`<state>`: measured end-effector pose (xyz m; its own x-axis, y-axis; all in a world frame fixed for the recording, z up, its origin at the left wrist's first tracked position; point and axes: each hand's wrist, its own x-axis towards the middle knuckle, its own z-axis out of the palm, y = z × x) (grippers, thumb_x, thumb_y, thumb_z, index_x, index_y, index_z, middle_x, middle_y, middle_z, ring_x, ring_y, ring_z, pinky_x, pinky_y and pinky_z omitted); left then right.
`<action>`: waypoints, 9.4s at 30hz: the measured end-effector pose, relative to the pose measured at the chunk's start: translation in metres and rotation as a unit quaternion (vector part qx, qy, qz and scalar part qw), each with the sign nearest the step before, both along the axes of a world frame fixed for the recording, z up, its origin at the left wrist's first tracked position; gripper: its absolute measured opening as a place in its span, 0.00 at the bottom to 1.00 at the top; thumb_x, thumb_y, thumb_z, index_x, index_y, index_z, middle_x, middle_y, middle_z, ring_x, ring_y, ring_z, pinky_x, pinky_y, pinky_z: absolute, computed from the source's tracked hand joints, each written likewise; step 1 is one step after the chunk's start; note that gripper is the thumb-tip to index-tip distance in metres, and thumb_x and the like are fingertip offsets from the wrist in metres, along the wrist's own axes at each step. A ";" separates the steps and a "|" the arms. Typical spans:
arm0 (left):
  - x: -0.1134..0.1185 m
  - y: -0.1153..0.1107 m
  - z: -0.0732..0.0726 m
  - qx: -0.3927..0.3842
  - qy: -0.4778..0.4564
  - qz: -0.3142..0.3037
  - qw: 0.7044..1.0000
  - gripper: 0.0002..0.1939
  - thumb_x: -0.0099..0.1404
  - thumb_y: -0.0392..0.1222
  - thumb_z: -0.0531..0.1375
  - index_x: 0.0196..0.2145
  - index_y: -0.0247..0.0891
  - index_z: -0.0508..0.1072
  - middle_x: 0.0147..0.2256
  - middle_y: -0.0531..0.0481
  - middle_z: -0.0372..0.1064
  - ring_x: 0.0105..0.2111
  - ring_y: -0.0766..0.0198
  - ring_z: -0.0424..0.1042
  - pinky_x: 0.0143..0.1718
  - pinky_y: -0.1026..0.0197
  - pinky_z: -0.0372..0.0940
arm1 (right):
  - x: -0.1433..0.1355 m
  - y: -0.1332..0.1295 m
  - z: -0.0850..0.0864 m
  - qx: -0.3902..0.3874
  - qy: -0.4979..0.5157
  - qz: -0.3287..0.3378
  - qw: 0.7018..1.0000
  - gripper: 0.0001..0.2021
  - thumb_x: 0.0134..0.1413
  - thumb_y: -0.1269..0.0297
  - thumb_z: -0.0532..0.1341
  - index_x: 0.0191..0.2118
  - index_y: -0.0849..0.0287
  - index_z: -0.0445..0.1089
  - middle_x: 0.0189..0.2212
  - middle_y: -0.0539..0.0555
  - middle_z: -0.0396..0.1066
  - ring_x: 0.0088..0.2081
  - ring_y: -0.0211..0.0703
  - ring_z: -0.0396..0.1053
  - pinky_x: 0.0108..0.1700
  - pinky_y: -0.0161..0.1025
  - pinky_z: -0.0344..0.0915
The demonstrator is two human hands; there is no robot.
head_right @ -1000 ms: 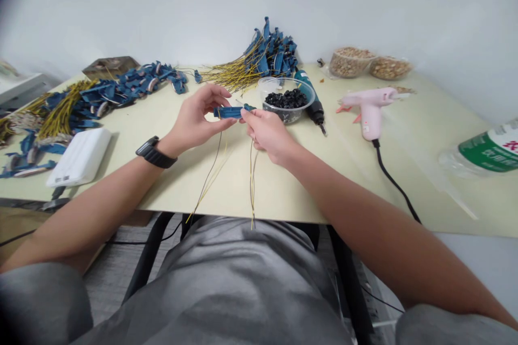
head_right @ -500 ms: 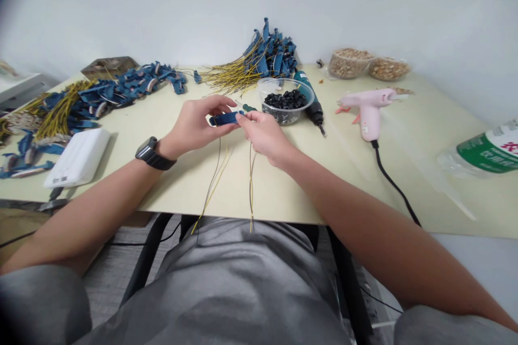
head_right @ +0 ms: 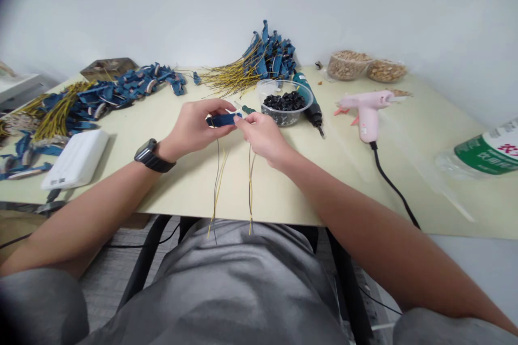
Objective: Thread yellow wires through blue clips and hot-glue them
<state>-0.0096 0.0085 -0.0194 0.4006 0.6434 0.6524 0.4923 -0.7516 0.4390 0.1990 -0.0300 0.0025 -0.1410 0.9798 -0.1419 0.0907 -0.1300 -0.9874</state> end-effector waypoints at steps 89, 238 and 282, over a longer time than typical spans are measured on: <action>0.016 0.007 -0.018 -0.214 -0.286 -0.118 0.927 0.32 0.54 0.62 0.87 0.48 0.42 0.87 0.51 0.45 0.87 0.51 0.56 0.82 0.60 0.52 0.75 | -0.001 -0.004 0.007 -0.020 0.173 0.013 0.985 0.10 0.80 0.68 0.67 0.40 0.59 0.73 0.21 0.40 0.55 0.21 0.30 0.48 0.21 0.28 0.42; 0.010 0.020 -0.025 -0.141 -0.278 -0.134 0.941 0.31 0.61 0.66 0.83 0.49 0.44 0.81 0.47 0.46 0.83 0.45 0.55 0.81 0.52 0.51 0.76 | 0.005 -0.003 -0.024 0.429 -0.205 -0.035 0.879 0.08 0.69 0.71 0.64 0.39 0.52 0.65 0.22 0.44 0.67 0.27 0.42 0.65 0.37 0.42 0.57; 0.012 0.029 -0.039 -0.077 -0.280 -0.179 0.940 0.30 0.70 0.62 0.79 0.58 0.45 0.75 0.50 0.47 0.83 0.45 0.63 0.83 0.45 0.61 0.78 | 0.006 -0.001 -0.025 0.441 -0.183 -0.024 0.879 0.09 0.70 0.73 0.64 0.39 0.53 0.66 0.22 0.44 0.66 0.25 0.40 0.62 0.38 0.42 0.54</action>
<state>0.0021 0.0379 -0.0585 0.2305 0.6363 0.7362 -0.1208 -0.7320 0.6705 0.2049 -0.0306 -0.0221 -0.1993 0.7354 0.6477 0.4377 0.6582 -0.6125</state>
